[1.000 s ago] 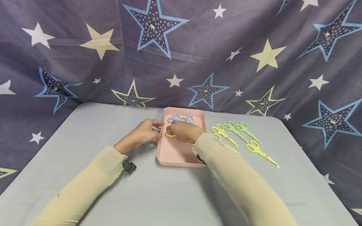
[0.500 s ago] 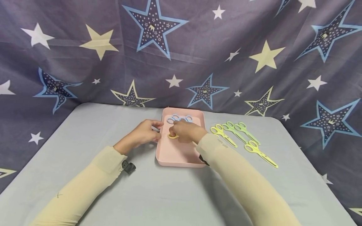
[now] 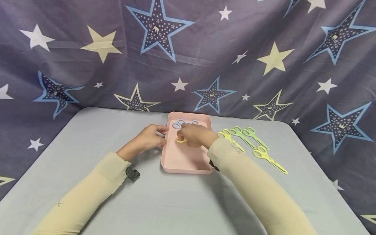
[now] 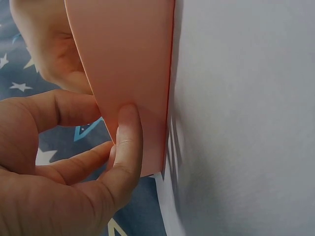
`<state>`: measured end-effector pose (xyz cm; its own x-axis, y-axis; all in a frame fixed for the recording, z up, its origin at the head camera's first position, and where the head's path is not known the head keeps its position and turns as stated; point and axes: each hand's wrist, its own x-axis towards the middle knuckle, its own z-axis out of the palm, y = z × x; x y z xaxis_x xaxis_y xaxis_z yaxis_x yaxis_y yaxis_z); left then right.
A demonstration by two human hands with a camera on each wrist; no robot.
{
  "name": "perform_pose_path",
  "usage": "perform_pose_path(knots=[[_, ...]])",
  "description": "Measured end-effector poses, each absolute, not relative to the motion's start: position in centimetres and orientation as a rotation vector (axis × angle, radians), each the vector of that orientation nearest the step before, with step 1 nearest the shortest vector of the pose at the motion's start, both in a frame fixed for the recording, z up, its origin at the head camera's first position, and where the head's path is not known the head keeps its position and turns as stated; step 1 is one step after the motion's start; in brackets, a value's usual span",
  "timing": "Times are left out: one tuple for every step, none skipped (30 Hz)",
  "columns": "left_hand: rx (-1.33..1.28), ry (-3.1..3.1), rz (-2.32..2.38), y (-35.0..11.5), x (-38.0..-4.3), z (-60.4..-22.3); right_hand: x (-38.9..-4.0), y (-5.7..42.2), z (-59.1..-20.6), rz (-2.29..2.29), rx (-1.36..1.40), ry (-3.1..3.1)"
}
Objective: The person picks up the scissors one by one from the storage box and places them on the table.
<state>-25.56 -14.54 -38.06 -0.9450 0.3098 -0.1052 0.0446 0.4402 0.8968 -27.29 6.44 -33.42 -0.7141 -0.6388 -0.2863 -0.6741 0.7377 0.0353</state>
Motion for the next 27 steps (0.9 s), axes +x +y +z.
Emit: perform_pose_path(knots=[[0.307, 2.443, 1.508, -14.6, -25.6, -38.1, -27.2, 6.5, -33.2, 0.210, -1.041, 2.688], [0.304, 2.443, 1.510, -14.6, -25.6, -38.1, -27.1, 6.5, -32.9, 0.217, -1.041, 2.691], [0.306, 2.443, 1.510, -14.6, -25.6, -38.1, -27.0, 6.5, -32.7, 0.219, -1.041, 2.694], [0.302, 2.441, 1.510, -14.6, -25.6, -38.2, -26.9, 6.6, -32.4, 0.215, -1.047, 2.696], [0.299, 2.441, 1.510, -14.6, -25.6, -38.2, -26.7, 6.7, -32.2, 0.208, -1.050, 2.698], [0.299, 2.439, 1.510, -14.7, -25.6, -38.1, -26.6, 6.8, -32.0, 0.198, -1.053, 2.702], [0.299, 2.438, 1.509, -14.7, -25.5, -38.1, -26.5, 6.9, -31.7, 0.192, -1.062, 2.707], [0.299, 2.438, 1.509, -14.7, -25.5, -38.1, -26.4, 7.1, -31.5, 0.180, -1.074, 2.716], [0.298, 2.437, 1.509, -14.7, -25.5, -38.1, -26.3, 7.3, -31.4, 0.172, -1.093, 2.727], [0.290, 2.438, 1.509, -14.7, -25.4, -38.0, -26.2, 7.6, -31.2, 0.168, -1.114, 2.742], [0.292, 2.440, 1.507, -14.8, -25.4, -38.0, -26.1, 7.9, -31.1, 0.167, -1.135, 2.758], [0.292, 2.439, 1.508, -14.8, -25.4, -38.0, -26.1, 8.2, -31.0, 0.170, -1.161, 2.776], [0.292, 2.438, 1.510, -14.8, -25.4, -38.0, -26.1, 8.5, -30.8, 0.164, -1.183, 2.791], [0.292, 2.437, 1.512, -14.8, -25.4, -38.0, -26.1, 8.8, -30.7, 0.157, -1.208, 2.808], [0.290, 2.434, 1.516, -14.8, -25.4, -38.1, -26.1, 9.2, -30.6, 0.143, -1.221, 2.821], [0.292, 2.433, 1.518, -14.8, -25.4, -38.1, -26.1, 9.5, -30.4, 0.123, -1.228, 2.831], [0.292, 2.430, 1.522, -14.8, -25.4, -38.1, -26.1, 9.8, -30.3, 0.096, -1.228, 2.836], [0.290, 2.426, 1.526, -14.8, -25.4, -38.1, -26.1, 10.1, -30.1, 0.065, -1.221, 2.841], [0.291, 2.423, 1.527, -14.7, -25.4, -38.1, -26.1, 10.4, -30.0, 0.036, -1.209, 2.846], [0.292, 2.420, 1.529, -14.7, -25.4, -38.1, -26.1, 10.8, -29.9, 0.015, -1.199, 2.851], [0.292, 2.418, 1.531, -14.7, -25.4, -38.1, -26.0, 11.2, -29.7, -0.004, -1.178, 2.857], [0.292, 2.416, 1.532, -14.7, -25.4, -38.0, -26.0, 11.5, -29.6, -0.018, -1.163, 2.865], [0.290, 2.416, 1.533, -14.7, -25.4, -38.0, -26.1, 12.0, -29.5, -0.027, -1.149, 2.873], [0.291, 2.415, 1.532, -14.7, -25.4, -38.0, -26.1, 12.4, -29.4, -0.035, -1.141, 2.883], [0.290, 2.416, 1.533, -14.7, -25.4, -38.0, -26.2, 12.9, -29.4, -0.040, -1.143, 2.892], [0.292, 2.415, 1.534, -14.7, -25.4, -38.0, -26.2, 13.4, -29.4, -0.050, -1.148, 2.899], [0.290, 2.415, 1.533, -14.7, -25.4, -38.0, -26.3, 13.9, -29.4, -0.060, -1.153, 2.909]])
